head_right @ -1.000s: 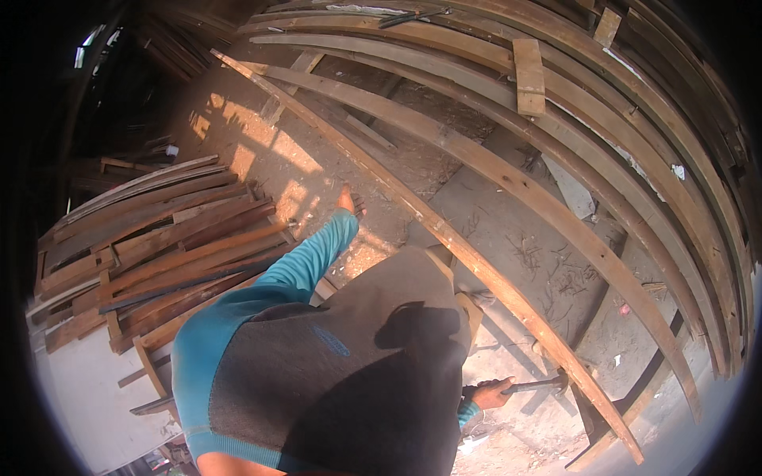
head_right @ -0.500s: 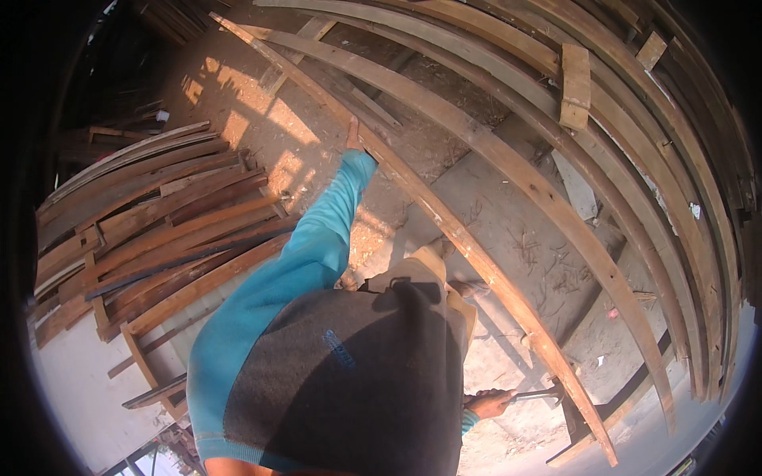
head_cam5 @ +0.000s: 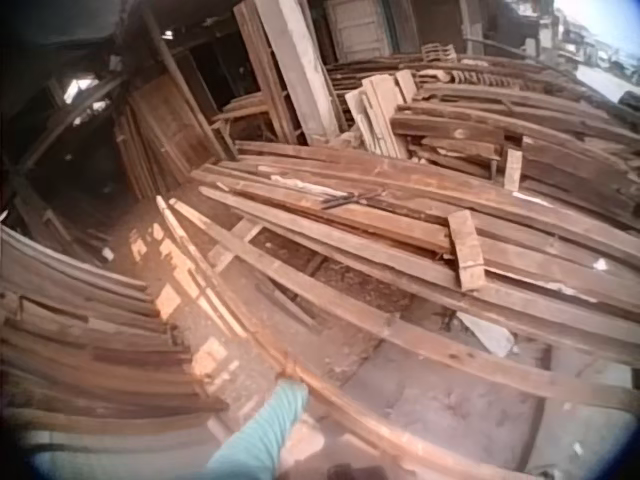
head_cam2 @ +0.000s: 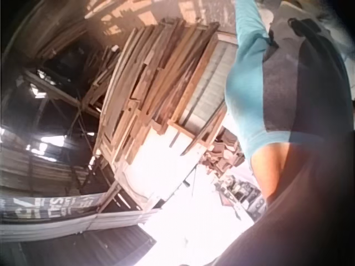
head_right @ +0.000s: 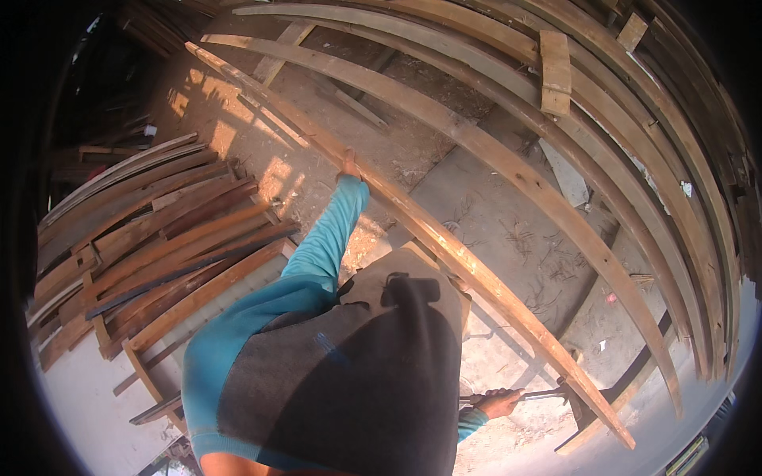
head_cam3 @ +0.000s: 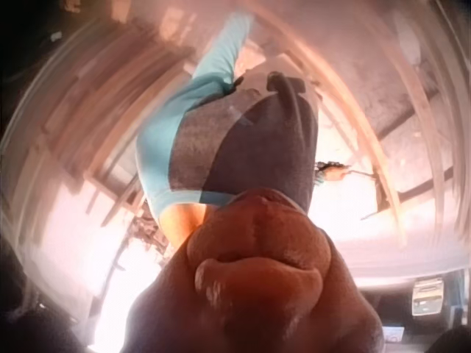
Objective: The person picks up a wooden plank, aligns it against a structure, and hammers a nail into it using a hammer.
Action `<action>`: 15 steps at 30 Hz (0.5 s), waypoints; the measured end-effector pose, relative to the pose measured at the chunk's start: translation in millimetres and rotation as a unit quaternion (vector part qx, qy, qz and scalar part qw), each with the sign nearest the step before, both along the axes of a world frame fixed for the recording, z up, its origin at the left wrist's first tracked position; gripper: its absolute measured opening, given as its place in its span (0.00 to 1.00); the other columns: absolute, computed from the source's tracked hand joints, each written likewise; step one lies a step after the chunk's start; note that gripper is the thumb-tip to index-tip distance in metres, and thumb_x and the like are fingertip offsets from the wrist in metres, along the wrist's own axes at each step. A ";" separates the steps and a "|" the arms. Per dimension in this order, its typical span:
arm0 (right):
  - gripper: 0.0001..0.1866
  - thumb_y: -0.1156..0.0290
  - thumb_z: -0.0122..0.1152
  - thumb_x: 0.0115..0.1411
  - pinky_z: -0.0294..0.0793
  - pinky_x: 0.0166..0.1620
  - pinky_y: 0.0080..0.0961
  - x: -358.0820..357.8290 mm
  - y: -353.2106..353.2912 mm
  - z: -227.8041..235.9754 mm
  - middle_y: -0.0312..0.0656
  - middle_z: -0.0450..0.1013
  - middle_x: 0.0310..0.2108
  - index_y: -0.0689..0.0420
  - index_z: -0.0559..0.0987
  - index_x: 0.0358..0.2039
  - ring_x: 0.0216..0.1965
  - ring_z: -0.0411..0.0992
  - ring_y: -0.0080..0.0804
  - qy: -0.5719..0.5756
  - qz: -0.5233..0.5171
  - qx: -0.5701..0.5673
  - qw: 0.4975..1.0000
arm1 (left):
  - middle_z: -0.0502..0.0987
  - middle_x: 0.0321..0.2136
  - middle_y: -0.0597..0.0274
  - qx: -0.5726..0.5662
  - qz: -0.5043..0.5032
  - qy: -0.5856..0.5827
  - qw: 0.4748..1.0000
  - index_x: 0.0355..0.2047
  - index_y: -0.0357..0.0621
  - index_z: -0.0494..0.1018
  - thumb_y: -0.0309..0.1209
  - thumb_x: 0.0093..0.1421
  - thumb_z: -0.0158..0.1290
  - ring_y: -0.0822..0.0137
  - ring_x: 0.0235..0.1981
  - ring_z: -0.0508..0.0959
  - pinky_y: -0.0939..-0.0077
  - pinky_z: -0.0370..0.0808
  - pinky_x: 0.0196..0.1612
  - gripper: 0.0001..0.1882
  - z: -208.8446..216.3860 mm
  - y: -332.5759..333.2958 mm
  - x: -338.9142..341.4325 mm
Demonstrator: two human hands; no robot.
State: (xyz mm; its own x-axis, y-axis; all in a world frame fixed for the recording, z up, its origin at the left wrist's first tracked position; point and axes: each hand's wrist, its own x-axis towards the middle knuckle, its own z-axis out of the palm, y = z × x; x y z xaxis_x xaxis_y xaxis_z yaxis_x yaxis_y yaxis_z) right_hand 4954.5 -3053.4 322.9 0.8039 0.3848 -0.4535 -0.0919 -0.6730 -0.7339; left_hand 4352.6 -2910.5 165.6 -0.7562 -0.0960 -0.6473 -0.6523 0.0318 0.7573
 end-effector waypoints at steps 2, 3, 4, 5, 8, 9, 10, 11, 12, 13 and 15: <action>0.28 0.44 0.54 0.68 0.54 0.14 0.22 3.8 0.0 4.3 0.33 0.56 0.16 0.59 0.66 0.27 0.13 0.54 0.21 0.005 0.012 0.007 1.000 | 0.75 0.53 0.42 -0.037 -0.021 -0.003 0.999 0.60 0.18 0.59 0.60 0.44 0.70 0.51 0.47 0.80 0.61 0.80 0.50 0.61 3.6 3.6 -3.3; 0.27 0.45 0.54 0.68 0.55 0.14 0.22 4.1 1.4 7.7 0.33 0.57 0.16 0.59 0.66 0.28 0.13 0.54 0.21 0.013 0.017 0.017 1.000 | 0.75 0.53 0.41 -0.069 -0.045 0.000 0.997 0.61 0.20 0.58 0.58 0.43 0.71 0.50 0.47 0.80 0.61 0.79 0.51 0.61 9.5 13.1 -6.9; 0.27 0.44 0.54 0.68 0.55 0.14 0.22 -1.1 3.0 8.4 0.33 0.56 0.16 0.58 0.66 0.28 0.13 0.55 0.21 0.010 0.019 0.018 1.000 | 0.75 0.53 0.41 -0.068 -0.055 -0.002 0.996 0.61 0.20 0.58 0.58 0.43 0.71 0.50 0.47 0.80 0.61 0.79 0.51 0.61 16.1 24.6 -11.0; 0.27 0.44 0.54 0.68 0.55 0.14 0.22 -6.9 11.6 12.6 0.33 0.56 0.16 0.58 0.66 0.27 0.13 0.55 0.21 0.007 0.027 0.017 0.999 | 0.75 0.53 0.40 -0.089 -0.090 0.042 0.991 0.62 0.22 0.57 0.58 0.43 0.72 0.49 0.48 0.80 0.61 0.80 0.50 0.61 22.1 27.9 -14.4; 0.24 0.47 0.54 0.69 0.52 0.13 0.20 -6.5 16.6 1.2 0.30 0.55 0.15 0.53 0.64 0.26 0.12 0.52 0.18 0.038 0.039 0.037 0.998 | 0.75 0.52 0.44 -0.243 -0.184 0.083 0.949 0.60 0.28 0.62 0.54 0.48 0.69 0.52 0.46 0.80 0.60 0.80 0.46 0.51 30.7 54.3 -41.0; 0.23 0.48 0.55 0.69 0.52 0.13 0.19 -8.5 21.3 4.2 0.28 0.55 0.15 0.51 0.64 0.26 0.11 0.52 0.16 0.053 0.060 0.031 0.996 | 0.75 0.51 0.46 -0.255 -0.220 0.032 0.941 0.59 0.30 0.64 0.52 0.52 0.67 0.54 0.45 0.80 0.58 0.81 0.44 0.46 34.0 57.2 -49.2; 0.23 0.49 0.56 0.68 0.52 0.13 0.19 -11.1 18.2 4.5 0.27 0.56 0.14 0.52 0.64 0.25 0.11 0.54 0.16 0.038 0.042 0.045 0.997 | 0.75 0.50 0.49 -0.053 -0.356 0.042 0.932 0.56 0.37 0.68 0.52 0.53 0.65 0.56 0.45 0.80 0.53 0.80 0.42 0.39 45.2 59.2 -19.0; 0.23 0.50 0.57 0.67 0.53 0.14 0.20 -9.1 27.9 1.3 0.28 0.58 0.14 0.52 0.65 0.24 0.11 0.55 0.16 0.068 0.054 0.045 0.995 | 0.75 0.50 0.53 -0.102 -0.294 -0.022 0.950 0.56 0.46 0.69 0.51 0.59 0.60 0.53 0.45 0.78 0.53 0.78 0.48 0.31 31.9 48.9 -45.4; 0.24 0.48 0.60 0.66 0.59 0.14 0.21 -12.4 36.6 4.9 0.31 0.61 0.15 0.52 0.67 0.23 0.11 0.59 0.20 0.057 0.074 0.049 0.994 | 0.76 0.47 0.51 -0.090 -0.294 -0.053 0.950 0.50 0.46 0.72 0.51 0.58 0.62 0.51 0.46 0.79 0.50 0.81 0.45 0.28 27.7 41.8 -49.9; 0.22 0.50 0.59 0.66 0.59 0.16 0.21 -15.1 47.0 0.4 0.30 0.62 0.14 0.56 0.69 0.27 0.12 0.59 0.18 0.046 0.099 0.059 0.992 | 0.74 0.49 0.51 -0.107 -0.314 -0.120 0.936 0.53 0.47 0.70 0.51 0.59 0.61 0.49 0.48 0.78 0.48 0.80 0.48 0.29 22.0 16.8 -97.8; 0.23 0.49 0.61 0.65 0.59 0.16 0.22 -24.1 44.2 -5.2 0.32 0.64 0.15 0.57 0.70 0.27 0.13 0.61 0.20 0.067 0.058 0.078 0.993 | 0.71 0.55 0.46 -0.206 -0.364 -0.001 0.908 0.59 0.42 0.66 0.52 0.58 0.62 0.47 0.48 0.77 0.45 0.80 0.49 0.37 33.4 10.0 -80.7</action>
State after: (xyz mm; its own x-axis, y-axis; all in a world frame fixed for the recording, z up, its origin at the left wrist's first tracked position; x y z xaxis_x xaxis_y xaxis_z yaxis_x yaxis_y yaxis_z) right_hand 4930.4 -3009.2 317.7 0.6863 0.5455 -0.4812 -0.1246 -0.5636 -0.8166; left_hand 4271.9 -2900.5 199.1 -0.7149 0.1953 -0.6714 -0.3460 0.7357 0.5823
